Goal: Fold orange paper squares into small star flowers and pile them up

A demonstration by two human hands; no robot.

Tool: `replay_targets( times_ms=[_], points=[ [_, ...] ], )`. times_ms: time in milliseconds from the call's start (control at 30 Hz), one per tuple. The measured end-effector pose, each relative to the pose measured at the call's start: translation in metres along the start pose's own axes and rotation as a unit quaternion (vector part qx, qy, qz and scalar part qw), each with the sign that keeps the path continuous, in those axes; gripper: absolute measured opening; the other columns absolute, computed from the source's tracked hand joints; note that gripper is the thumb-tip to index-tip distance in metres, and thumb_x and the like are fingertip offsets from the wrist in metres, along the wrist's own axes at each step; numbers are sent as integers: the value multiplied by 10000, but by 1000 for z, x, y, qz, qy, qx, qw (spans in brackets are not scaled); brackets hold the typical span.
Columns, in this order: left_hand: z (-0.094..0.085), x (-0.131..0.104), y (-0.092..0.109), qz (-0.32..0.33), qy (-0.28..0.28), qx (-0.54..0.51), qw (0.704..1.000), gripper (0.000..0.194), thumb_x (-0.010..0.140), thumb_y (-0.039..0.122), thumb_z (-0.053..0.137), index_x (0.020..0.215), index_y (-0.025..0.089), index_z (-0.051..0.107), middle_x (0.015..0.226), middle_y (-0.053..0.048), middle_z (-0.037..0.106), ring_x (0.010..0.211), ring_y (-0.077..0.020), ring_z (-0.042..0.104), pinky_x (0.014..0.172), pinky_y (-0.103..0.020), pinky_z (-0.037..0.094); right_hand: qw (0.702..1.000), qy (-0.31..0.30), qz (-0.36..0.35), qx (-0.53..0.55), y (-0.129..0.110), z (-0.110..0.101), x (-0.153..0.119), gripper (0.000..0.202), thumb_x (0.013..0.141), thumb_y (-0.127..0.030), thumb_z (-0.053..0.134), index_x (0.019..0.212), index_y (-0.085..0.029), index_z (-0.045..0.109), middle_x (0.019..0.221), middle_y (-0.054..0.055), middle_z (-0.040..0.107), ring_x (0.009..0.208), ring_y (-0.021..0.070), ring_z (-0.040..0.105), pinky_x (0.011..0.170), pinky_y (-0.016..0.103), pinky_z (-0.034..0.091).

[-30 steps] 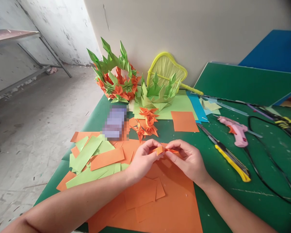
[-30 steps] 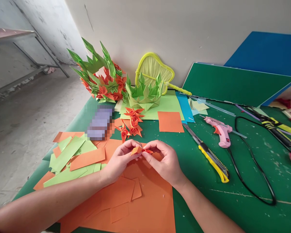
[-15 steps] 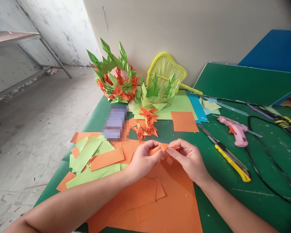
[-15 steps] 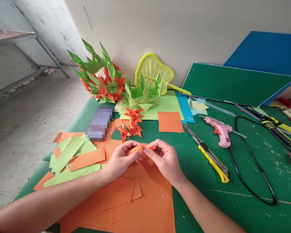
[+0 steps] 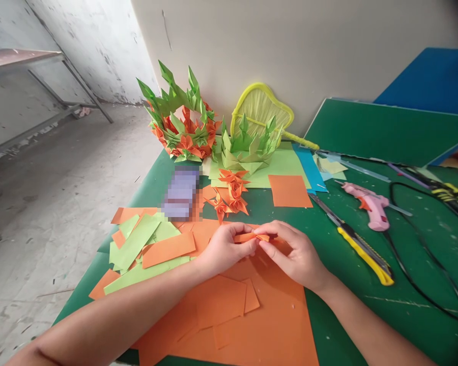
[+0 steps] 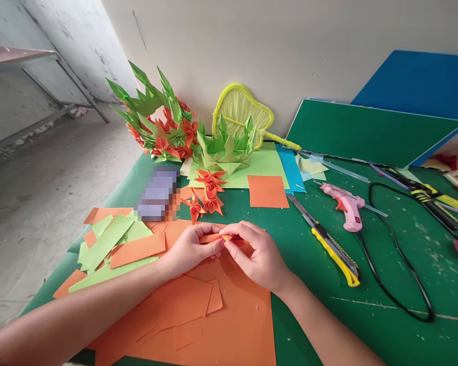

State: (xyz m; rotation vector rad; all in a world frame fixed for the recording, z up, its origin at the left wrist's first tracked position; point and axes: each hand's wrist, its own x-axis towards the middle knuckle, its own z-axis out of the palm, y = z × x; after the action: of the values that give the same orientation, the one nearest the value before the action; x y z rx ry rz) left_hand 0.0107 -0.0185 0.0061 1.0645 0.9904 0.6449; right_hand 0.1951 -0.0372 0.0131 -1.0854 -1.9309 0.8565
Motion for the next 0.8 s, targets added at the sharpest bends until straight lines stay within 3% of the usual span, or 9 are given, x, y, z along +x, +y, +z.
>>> replay_targets(
  times_ms=[333, 533, 667, 800],
  points=[
    [-11, 2, 7, -30, -69, 20, 997, 344, 734, 462, 737, 819, 150, 617, 614, 27, 586, 537, -71, 507, 526, -198, 378, 990, -30, 62, 121, 5, -3, -1, 80, 932, -250, 523, 885, -244, 587, 830, -2, 608, 748, 145, 583, 681, 262, 468],
    [-15, 3, 10, -39, -101, 0, 994, 371, 703, 461, 769, 864, 155, 636, 662, 12, 616, 589, -84, 553, 583, -210, 420, 992, -34, 37, 112, 5, -4, -2, 59, 923, -241, 530, 893, -245, 581, 829, -2, 610, 751, 152, 580, 690, 275, 460],
    [-15, 3, 12, -46, -88, -15, 995, 372, 710, 470, 758, 843, 148, 625, 758, -12, 627, 619, -78, 563, 613, -209, 439, 992, -30, 30, 119, 3, -5, 0, 126, 935, -292, 526, 842, -234, 589, 816, 3, 620, 754, 152, 580, 702, 277, 461],
    [-12, 3, 8, -38, -50, 29, 998, 367, 740, 492, 711, 856, 160, 607, 683, 5, 587, 580, -92, 541, 568, -215, 440, 992, -1, 73, 107, 4, -1, 0, 169, 948, -309, 515, 829, -230, 605, 793, 1, 628, 749, 142, 586, 697, 258, 470]
  ],
)
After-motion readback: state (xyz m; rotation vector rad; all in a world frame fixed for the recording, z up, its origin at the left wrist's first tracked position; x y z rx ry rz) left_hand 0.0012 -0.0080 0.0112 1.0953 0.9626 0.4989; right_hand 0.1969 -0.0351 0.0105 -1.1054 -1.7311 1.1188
